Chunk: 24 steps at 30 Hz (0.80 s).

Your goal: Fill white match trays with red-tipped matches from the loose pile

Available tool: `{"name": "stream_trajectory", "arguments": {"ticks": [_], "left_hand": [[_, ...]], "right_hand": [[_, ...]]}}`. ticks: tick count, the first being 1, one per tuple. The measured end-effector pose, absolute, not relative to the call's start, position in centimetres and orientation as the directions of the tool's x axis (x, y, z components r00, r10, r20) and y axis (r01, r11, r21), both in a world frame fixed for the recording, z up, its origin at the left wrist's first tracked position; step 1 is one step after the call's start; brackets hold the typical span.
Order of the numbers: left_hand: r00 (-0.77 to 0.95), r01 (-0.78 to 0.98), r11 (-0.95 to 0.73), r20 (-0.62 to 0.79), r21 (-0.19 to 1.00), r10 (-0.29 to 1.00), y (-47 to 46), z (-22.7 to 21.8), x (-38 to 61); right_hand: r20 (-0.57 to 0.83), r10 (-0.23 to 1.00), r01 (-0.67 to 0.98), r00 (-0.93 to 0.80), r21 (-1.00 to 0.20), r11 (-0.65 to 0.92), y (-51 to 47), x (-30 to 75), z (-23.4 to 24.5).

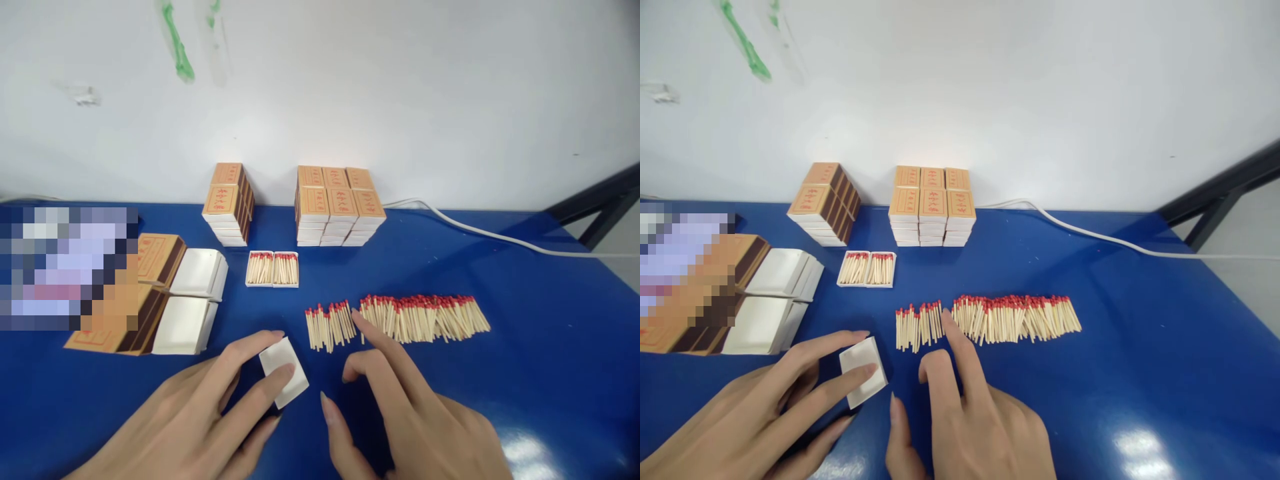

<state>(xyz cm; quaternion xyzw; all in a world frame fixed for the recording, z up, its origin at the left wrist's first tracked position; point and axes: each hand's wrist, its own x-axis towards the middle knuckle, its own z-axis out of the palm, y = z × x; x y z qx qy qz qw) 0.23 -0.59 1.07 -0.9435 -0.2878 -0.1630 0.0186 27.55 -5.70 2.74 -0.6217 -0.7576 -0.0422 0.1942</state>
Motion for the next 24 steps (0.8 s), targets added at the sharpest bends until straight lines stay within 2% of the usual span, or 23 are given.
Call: {"name": "stream_trajectory", "arguments": {"ticks": [4, 10, 19, 24], "left_hand": [[0.791, 0.551, -0.832, 0.28, 0.063, 0.545, -0.7, 1.0, 0.2], [0.749, 0.565, -0.818, 0.346, 0.111, 0.564, -0.3, 1.3, 0.5], [0.765, 0.596, -0.796, 0.224, 0.106, 0.603, -1.2, -0.1, -0.4], [0.761, 0.586, -0.795, 0.229, 0.157, 0.607, -1.1, 0.4, -0.5]], "right_hand": [[0.383, 0.906, 0.963, -0.181, -0.115, 0.242, -5.7, 27.7, 2.8], [0.433, 0.878, 0.952, -0.204, -0.121, 0.281, -5.5, 27.6, 2.8], [0.428, 0.882, 0.977, -0.198, 0.02, 0.21, -5.5, 27.9, 3.4], [0.462, 0.858, 0.97, -0.223, 0.017, 0.243, -5.4, 28.0, 2.8]]}}
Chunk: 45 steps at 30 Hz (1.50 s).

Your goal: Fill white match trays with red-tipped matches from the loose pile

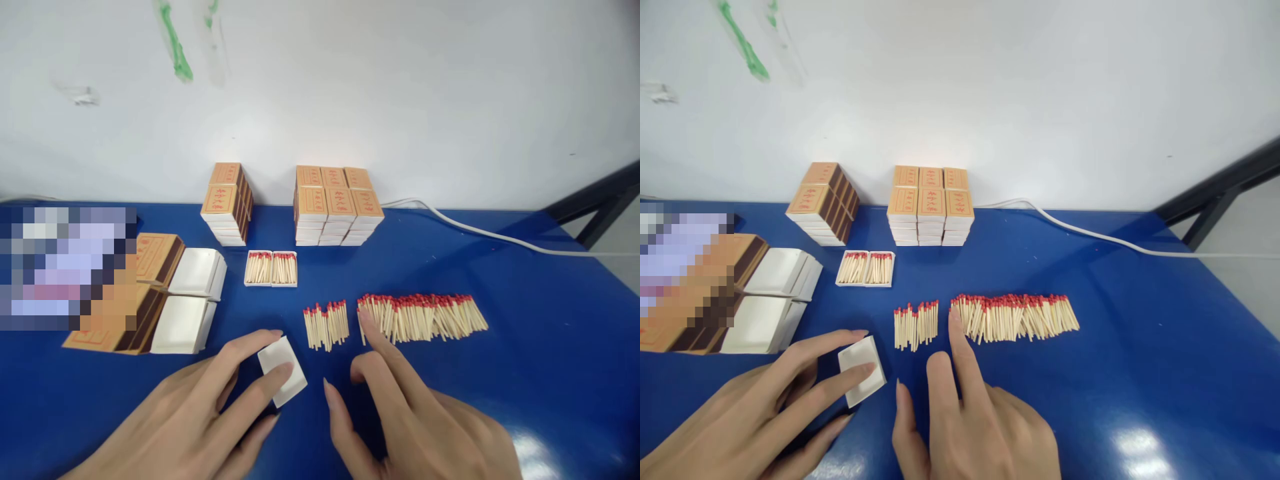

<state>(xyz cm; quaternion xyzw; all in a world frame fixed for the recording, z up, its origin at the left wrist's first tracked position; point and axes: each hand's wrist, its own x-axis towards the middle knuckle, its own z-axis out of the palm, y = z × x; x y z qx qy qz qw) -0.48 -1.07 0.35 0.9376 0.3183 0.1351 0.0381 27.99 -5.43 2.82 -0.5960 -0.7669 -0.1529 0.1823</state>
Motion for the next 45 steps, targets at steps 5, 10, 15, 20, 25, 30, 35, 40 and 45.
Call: {"name": "stream_trajectory", "arguments": {"ticks": [5, 10, 15, 20, 25, 30, 35, 40, 45], "left_hand": [[0.759, 0.584, -0.799, 0.252, 0.143, 0.6, -0.9, 0.3, -0.3], [0.761, 0.588, -0.798, 0.245, 0.13, 0.601, -1.1, -0.2, -0.5], [0.751, 0.601, -0.789, 0.249, 0.127, 0.612, -1.2, -0.2, -0.7], [0.774, 0.58, -0.805, 0.225, 0.126, 0.592, -1.2, -0.1, -0.7], [0.758, 0.587, -0.796, 0.245, 0.15, 0.605, -1.1, 0.0, -0.6], [0.753, 0.588, -0.793, 0.251, 0.157, 0.608, -1.0, -0.2, -0.5], [0.752, 0.583, -0.799, 0.273, 0.148, 0.6, -1.1, -0.2, -0.4], [0.735, 0.596, -0.79, 0.299, 0.141, 0.608, -1.0, 0.2, -0.2], [0.743, 0.574, -0.801, 0.304, 0.166, 0.596, -0.4, 1.1, 0.3]], "right_hand": [[0.441, 0.869, 0.969, -0.225, 0.012, 0.245, -5.4, 27.9, 2.9], [0.455, 0.862, 0.972, -0.222, 0.038, 0.23, -5.4, 27.9, 3.1], [0.433, 0.87, 0.971, -0.236, 0.086, 0.221, -5.5, 28.1, 3.3], [0.462, 0.853, 0.97, -0.241, 0.085, 0.228, -5.4, 28.0, 3.0], [0.471, 0.846, 0.965, -0.25, 0.049, 0.258, -5.4, 27.9, 2.7], [0.478, 0.838, 0.958, -0.263, 0.026, 0.286, -5.3, 28.0, 2.5], [0.467, 0.844, 0.957, -0.264, 0.017, 0.29, -5.5, 28.1, 2.4], [0.466, 0.835, 0.942, -0.294, -0.005, 0.335, -5.4, 28.2, 2.3], [0.46, 0.84, 0.942, -0.289, -0.02, 0.335, -5.1, 28.1, 2.3]]}}
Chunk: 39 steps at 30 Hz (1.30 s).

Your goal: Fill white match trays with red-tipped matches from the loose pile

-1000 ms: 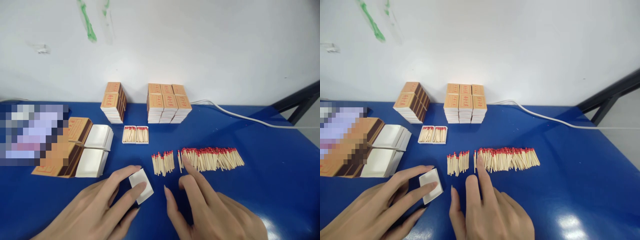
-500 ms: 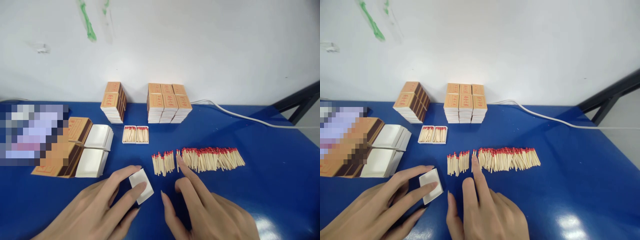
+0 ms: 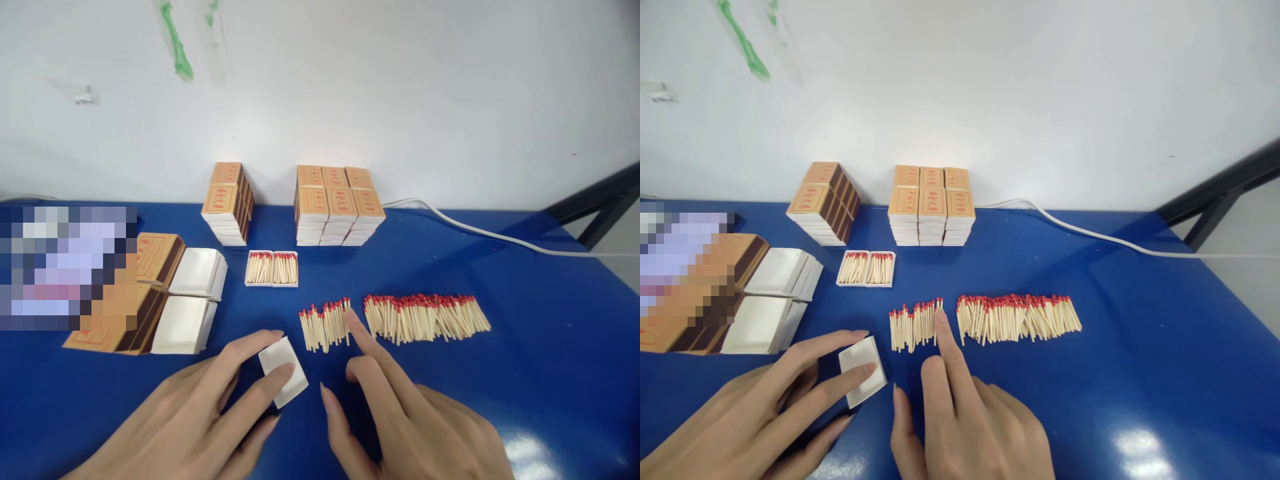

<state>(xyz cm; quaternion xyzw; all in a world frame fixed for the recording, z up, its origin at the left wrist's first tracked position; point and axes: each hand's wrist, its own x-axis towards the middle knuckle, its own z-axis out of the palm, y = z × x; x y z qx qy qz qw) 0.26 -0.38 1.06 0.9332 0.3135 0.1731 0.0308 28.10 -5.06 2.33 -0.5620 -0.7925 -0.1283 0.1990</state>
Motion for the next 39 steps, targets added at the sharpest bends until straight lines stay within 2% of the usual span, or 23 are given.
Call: {"name": "stream_trajectory", "arguments": {"ticks": [11, 15, 18, 23, 29, 39], "left_hand": [[0.752, 0.58, -0.799, 0.272, 0.162, 0.601, -0.8, 0.6, -0.1], [0.782, 0.566, -0.817, 0.241, 0.109, 0.574, -0.8, 0.1, -0.3], [0.785, 0.565, -0.823, 0.264, 0.068, 0.561, -0.8, 0.1, -0.2], [0.758, 0.575, -0.809, 0.293, 0.119, 0.582, -0.5, 0.9, 0.2], [0.759, 0.569, -0.817, 0.323, 0.095, 0.566, -0.4, 0.9, 0.4], [0.751, 0.555, -0.825, 0.364, 0.103, 0.551, -0.1, 1.7, 0.6]], "right_hand": [[0.463, 0.847, 0.955, -0.26, -0.007, 0.297, -5.4, 28.1, 3.1], [0.536, 0.814, 0.965, -0.226, 0.007, 0.263, -5.3, 28.3, 3.1], [0.545, 0.808, 0.968, -0.223, 0.028, 0.248, -5.1, 28.5, 2.8], [0.502, 0.83, 0.963, -0.244, 0.027, 0.267, -5.1, 28.4, 2.5], [0.505, 0.839, 0.976, -0.205, 0.037, 0.216, -5.3, 28.3, 2.5], [0.49, 0.841, 0.97, -0.23, 0.046, 0.238, -5.2, 28.3, 2.2]]}}
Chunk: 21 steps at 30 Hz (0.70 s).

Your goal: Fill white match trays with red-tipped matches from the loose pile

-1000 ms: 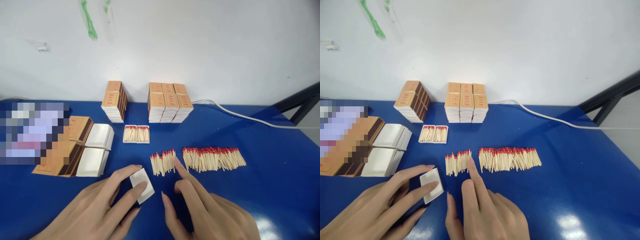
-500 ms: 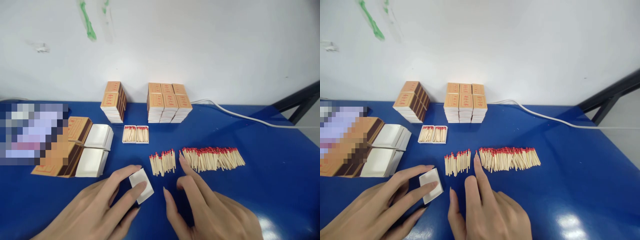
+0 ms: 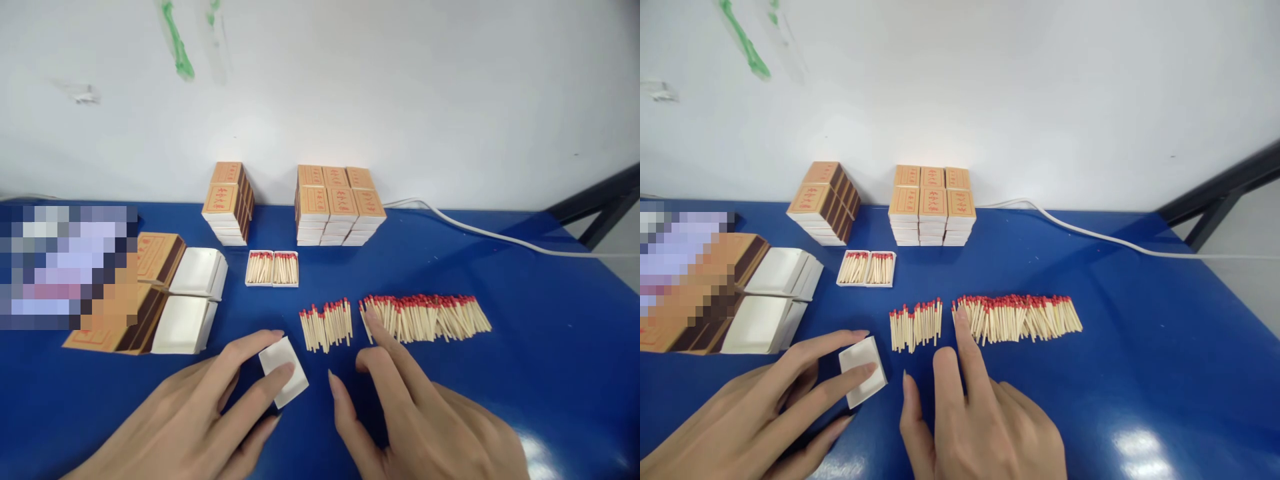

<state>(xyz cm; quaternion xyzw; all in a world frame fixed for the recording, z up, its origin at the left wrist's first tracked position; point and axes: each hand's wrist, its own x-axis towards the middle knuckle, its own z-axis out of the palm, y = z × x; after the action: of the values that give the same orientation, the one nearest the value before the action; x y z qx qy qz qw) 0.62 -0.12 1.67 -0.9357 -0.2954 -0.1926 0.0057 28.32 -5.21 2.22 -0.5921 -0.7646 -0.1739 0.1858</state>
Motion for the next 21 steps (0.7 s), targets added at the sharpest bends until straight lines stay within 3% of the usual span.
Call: {"name": "stream_trajectory", "arguments": {"ticks": [7, 15, 21], "left_hand": [[0.751, 0.575, -0.784, 0.23, 0.236, 0.62, -0.6, 0.5, -0.1], [0.757, 0.565, -0.81, 0.292, 0.156, 0.585, -0.4, 1.0, 0.0], [0.773, 0.575, -0.801, 0.211, 0.168, 0.599, -0.9, 0.5, -0.4]], "right_hand": [[0.469, 0.851, 0.97, -0.236, 0.061, 0.236, -5.4, 28.3, 2.4], [0.469, 0.851, 0.969, -0.238, 0.058, 0.239, -5.4, 28.3, 2.3], [0.453, 0.859, 0.969, -0.237, 0.047, 0.242, -5.5, 28.2, 2.5]]}}
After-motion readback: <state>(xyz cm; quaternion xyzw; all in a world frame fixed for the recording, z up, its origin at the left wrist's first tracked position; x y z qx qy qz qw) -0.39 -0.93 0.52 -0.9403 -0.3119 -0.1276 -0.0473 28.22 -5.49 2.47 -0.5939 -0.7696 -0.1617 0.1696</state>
